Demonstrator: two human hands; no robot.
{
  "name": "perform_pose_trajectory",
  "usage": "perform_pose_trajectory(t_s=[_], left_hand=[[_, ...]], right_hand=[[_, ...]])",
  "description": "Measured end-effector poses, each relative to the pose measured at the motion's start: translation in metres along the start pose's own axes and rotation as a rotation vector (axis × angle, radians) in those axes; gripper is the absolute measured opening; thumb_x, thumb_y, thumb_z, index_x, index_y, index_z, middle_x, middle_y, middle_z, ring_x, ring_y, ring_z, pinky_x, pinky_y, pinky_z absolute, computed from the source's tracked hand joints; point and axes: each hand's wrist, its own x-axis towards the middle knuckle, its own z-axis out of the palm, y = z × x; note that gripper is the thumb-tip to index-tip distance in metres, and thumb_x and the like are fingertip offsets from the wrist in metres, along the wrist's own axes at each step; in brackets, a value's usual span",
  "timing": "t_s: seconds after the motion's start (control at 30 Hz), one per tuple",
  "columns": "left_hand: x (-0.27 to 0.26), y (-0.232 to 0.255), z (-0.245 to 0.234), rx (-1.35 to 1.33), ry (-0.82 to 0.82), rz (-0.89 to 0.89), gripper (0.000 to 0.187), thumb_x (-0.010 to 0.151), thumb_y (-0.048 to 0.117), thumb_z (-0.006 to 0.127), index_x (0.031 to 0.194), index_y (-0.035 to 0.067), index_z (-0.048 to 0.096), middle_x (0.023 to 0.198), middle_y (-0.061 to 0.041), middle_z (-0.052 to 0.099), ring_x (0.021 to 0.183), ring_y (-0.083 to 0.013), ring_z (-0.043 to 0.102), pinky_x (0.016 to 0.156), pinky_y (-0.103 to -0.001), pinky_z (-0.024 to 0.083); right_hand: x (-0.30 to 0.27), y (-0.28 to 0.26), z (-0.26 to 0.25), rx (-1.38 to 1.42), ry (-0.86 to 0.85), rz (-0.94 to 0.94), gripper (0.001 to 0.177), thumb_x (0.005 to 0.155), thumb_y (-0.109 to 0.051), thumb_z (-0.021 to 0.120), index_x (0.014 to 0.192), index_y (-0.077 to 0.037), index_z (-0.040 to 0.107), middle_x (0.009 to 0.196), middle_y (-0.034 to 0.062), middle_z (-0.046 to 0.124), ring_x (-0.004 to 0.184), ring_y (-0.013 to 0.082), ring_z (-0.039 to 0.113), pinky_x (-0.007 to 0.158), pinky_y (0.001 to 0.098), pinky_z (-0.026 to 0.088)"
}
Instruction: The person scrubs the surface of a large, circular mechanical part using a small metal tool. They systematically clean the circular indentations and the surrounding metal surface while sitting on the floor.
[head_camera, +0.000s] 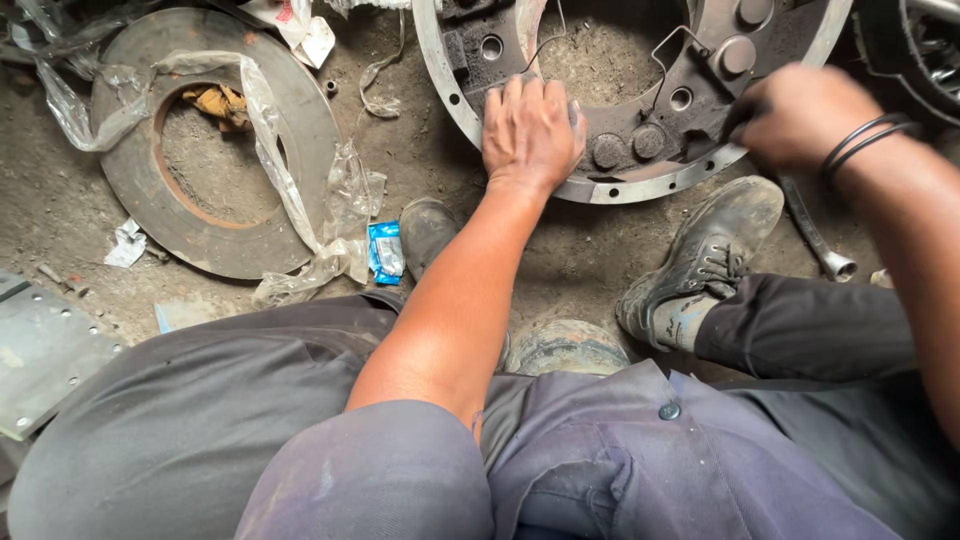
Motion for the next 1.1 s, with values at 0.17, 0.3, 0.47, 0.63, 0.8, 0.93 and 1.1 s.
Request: perform_pose_trajectory(t_s=[0.17,0.3,0.47,0.63,0.8,0.93,1.1], left_hand=[[0.0,0.0,-0.001,-0.014,-0.036,0.001,0.025,0.094,0.034,0.063,0.09,0.01,0.069,0.093,-0.012,0.07,0.093,-0.0218,0.062,0.083,-0.04,0.046],[-0.002,0.001,-0.005,-0.029,0.0,-0.001,0.025,0.091,0.033,0.064,0.09,0.009,0.069,0.093,-0.012,0.071,0.092,-0.0232,0.063,0.084,-0.042,0.046],[-0.001,0.001,-0.005,-0.022,0.03,0.01,0.026,0.091,0.034,0.063,0.088,0.009,0.069,0.094,-0.013,0.071,0.093,-0.0238,0.063,0.085,-0.041,0.046],[-0.003,0.002,-0.004,0.001,0.061,0.018,0.027,0.094,0.034,0.06,0.087,0.01,0.069,0.091,-0.012,0.071,0.09,-0.0236,0.062,0.083,-0.044,0.045],[-0.001,0.0,0.0,0.015,-0.071,-0.009,0.029,0.1,0.035,0.056,0.091,0.01,0.069,0.091,-0.012,0.069,0.087,-0.0222,0.059,0.082,-0.042,0.043],[-0.002,0.001,-0.001,0.027,-0.004,0.002,0.029,0.096,0.037,0.059,0.089,0.01,0.069,0.091,-0.011,0.069,0.091,-0.024,0.059,0.085,-0.043,0.042],[-0.004,0.002,-0.002,0.059,0.093,0.048,0.028,0.092,0.037,0.063,0.086,0.009,0.069,0.091,-0.012,0.069,0.095,-0.0284,0.059,0.086,-0.046,0.041]], right_hand=[[-0.014,0.007,-0.018,0.032,0.019,0.06,0.034,0.091,-0.031,0.073,0.121,-0.017,0.081,0.107,0.0214,0.077,0.1,0.0419,0.073,0.092,0.0505,0.058],[0.0,-0.01,-0.001,0.052,-0.064,-0.08,0.042,0.084,-0.03,0.075,0.123,-0.018,0.08,0.109,0.02,0.078,0.099,0.0395,0.073,0.092,0.0469,0.058],[0.0,0.018,-0.017,-0.038,0.055,0.059,0.038,0.09,-0.03,0.073,0.125,-0.017,0.08,0.112,0.0227,0.076,0.099,0.0425,0.073,0.088,0.0523,0.058],[0.0,-0.001,-0.004,0.053,-0.054,-0.13,0.038,0.085,-0.031,0.075,0.12,-0.016,0.08,0.108,0.0222,0.078,0.101,0.0397,0.072,0.092,0.047,0.058],[-0.018,0.0,-0.036,0.071,0.01,0.049,0.04,0.084,-0.027,0.074,0.122,-0.018,0.08,0.113,0.0224,0.075,0.101,0.043,0.071,0.09,0.0516,0.056],[-0.022,-0.035,-0.026,0.115,-0.061,-0.063,0.04,0.079,-0.024,0.074,0.116,-0.01,0.077,0.104,0.0247,0.075,0.099,0.0421,0.071,0.091,0.049,0.056],[-0.021,-0.016,-0.045,0.073,-0.021,0.089,0.031,0.084,-0.019,0.07,0.111,-0.009,0.081,0.104,0.0257,0.074,0.099,0.0444,0.07,0.088,0.0519,0.056]])
